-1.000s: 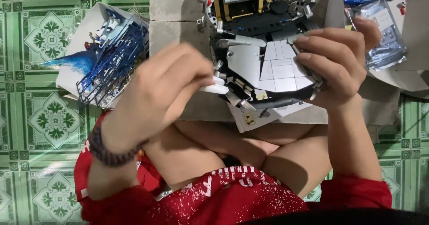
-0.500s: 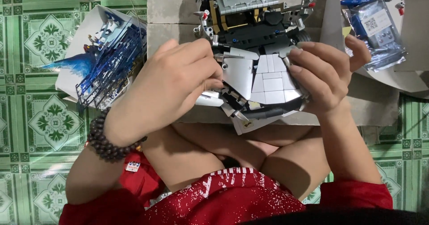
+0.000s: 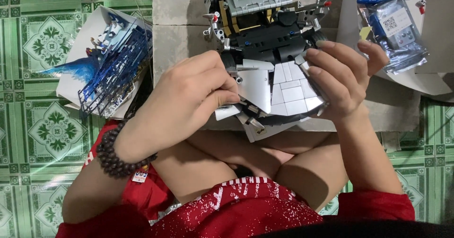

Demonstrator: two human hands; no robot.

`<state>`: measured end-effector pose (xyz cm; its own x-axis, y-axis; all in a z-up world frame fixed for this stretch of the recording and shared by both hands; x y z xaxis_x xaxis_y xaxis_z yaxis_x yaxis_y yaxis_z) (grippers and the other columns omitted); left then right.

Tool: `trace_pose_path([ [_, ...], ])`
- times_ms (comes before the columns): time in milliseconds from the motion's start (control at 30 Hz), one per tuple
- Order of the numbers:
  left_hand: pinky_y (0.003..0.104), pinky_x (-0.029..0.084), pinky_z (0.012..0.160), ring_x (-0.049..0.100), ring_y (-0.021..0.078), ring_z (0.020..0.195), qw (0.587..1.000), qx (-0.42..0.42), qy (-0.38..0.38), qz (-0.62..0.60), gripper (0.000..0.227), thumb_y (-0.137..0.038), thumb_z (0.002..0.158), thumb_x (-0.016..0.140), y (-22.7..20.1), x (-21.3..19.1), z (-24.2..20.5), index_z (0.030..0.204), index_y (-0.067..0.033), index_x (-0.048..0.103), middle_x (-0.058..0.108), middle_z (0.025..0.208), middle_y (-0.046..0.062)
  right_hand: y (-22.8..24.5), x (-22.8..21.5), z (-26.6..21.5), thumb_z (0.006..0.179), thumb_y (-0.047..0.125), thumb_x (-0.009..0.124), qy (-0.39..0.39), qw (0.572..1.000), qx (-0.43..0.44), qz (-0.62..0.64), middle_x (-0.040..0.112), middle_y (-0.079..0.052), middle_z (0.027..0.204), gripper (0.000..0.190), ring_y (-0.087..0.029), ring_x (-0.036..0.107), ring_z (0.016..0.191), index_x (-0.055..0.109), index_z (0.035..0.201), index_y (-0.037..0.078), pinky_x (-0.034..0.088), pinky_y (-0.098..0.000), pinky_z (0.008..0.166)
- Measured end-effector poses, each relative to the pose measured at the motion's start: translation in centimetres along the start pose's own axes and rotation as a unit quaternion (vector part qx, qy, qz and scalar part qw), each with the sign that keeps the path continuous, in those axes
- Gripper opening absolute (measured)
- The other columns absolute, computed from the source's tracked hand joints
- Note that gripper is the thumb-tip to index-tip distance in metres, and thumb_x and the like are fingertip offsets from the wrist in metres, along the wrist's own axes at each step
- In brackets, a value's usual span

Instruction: The person assembles a toy vehicle by hand, attaching a grey curved panel to a black chassis and securing it with small pins. They handle the parts and the instruction sheet while sitting on the floor.

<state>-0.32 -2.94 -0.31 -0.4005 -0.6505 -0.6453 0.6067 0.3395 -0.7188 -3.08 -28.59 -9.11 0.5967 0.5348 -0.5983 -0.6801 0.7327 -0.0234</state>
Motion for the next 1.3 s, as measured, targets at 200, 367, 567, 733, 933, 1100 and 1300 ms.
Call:
trace_pose_path([
  [200,0.025,0.039,0.052,0.045,0.0124,0.054,0.995,-0.093,0.031,-0.025,0.008,-0.009,0.082,0.064,0.0,0.0,0.1,0.077,-0.0028,0.066,0.053,0.075,0.002,0.6,-0.3,0.8,0.092,0.008,0.068,0.012,1.0,0.012,0.006,0.075,-0.006,0.099,0.015,-0.025,0.063,0.098,0.055,0.099,0.01,0.026,-0.0443,0.101],
  [367,0.024,0.039,0.047,0.044,0.0113,0.048,0.98,-0.184,0.078,-0.009,0.017,-0.015,0.082,0.064,-0.1,0.1,0.2,0.073,-0.0012,0.066,0.058,0.073,0.002,0.7,-0.2,0.7,0.094,0.01,0.062,0.018,0.999,0.023,0.021,0.075,-0.009,0.101,0.011,-0.029,0.063,0.103,0.053,0.1,0.008,0.024,-0.045,0.105],
  [567,0.023,0.043,0.055,0.046,0.0113,0.051,0.972,-0.211,0.098,-0.004,0.021,-0.018,0.085,0.06,-0.6,0.1,0.1,0.071,-0.0034,0.065,0.058,0.075,0.001,0.6,0.0,0.1,0.094,0.009,0.063,0.011,0.999,0.036,0.033,0.074,-0.011,0.103,0.012,-0.033,0.057,0.11,0.052,0.1,0.008,0.02,-0.0484,0.108],
  [733,0.025,0.041,0.054,0.047,0.0126,0.055,0.975,-0.206,0.085,0.003,0.014,-0.015,0.084,0.06,-1.2,0.4,-0.8,0.075,-0.0052,0.065,0.057,0.076,0.0,0.6,-0.2,-1.3,0.088,0.013,0.072,-0.022,0.999,0.009,0.04,0.066,-0.01,0.109,0.019,-0.029,0.063,0.102,0.058,0.101,0.014,0.025,-0.0443,0.107],
  [933,0.026,0.039,0.06,0.049,0.0153,0.067,0.989,-0.14,0.036,-0.044,0.004,-0.004,0.082,0.057,-0.8,2.7,-3.2,0.08,-0.0041,0.061,0.051,0.079,0.003,3.3,-0.9,-3.5,0.087,0.011,0.076,0.049,0.998,-0.032,-0.002,0.071,-0.004,0.106,0.023,-0.025,0.065,0.1,0.061,0.104,0.018,0.028,-0.0458,0.104],
  [1100,0.021,0.037,0.059,0.046,0.0114,0.065,0.97,-0.199,-0.007,-0.142,0.003,-0.003,0.085,0.059,1.8,6.9,-6.9,0.083,-0.0015,0.06,0.052,0.083,0.003,6.2,0.4,-6.4,0.086,0.01,0.084,0.14,0.989,0.018,-0.048,0.066,0.003,0.119,0.036,-0.021,0.061,0.112,0.062,0.111,0.024,0.022,-0.0457,0.106],
  [1300,0.032,0.046,0.073,0.058,0.0213,0.074,0.954,-0.203,-0.058,-0.212,0.009,-0.01,0.09,0.059,3.3,9.6,-10.1,0.083,-0.0063,0.062,0.052,0.076,0.007,7.4,-0.1,-4.7,0.093,0.002,0.048,0.183,0.979,0.067,-0.057,0.061,-0.003,0.128,0.036,-0.025,0.055,0.116,0.061,0.119,0.024,0.021,-0.0512,0.105],
])
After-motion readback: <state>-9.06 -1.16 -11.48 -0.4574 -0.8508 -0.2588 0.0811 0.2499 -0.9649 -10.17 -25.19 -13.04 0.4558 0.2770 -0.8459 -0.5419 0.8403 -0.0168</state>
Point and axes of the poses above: each hand's wrist, its own z-axis towards the middle knuckle, its own x-axis out of the palm, y = z × x, the point moved 2 cm from there along z, towards the middle knuckle
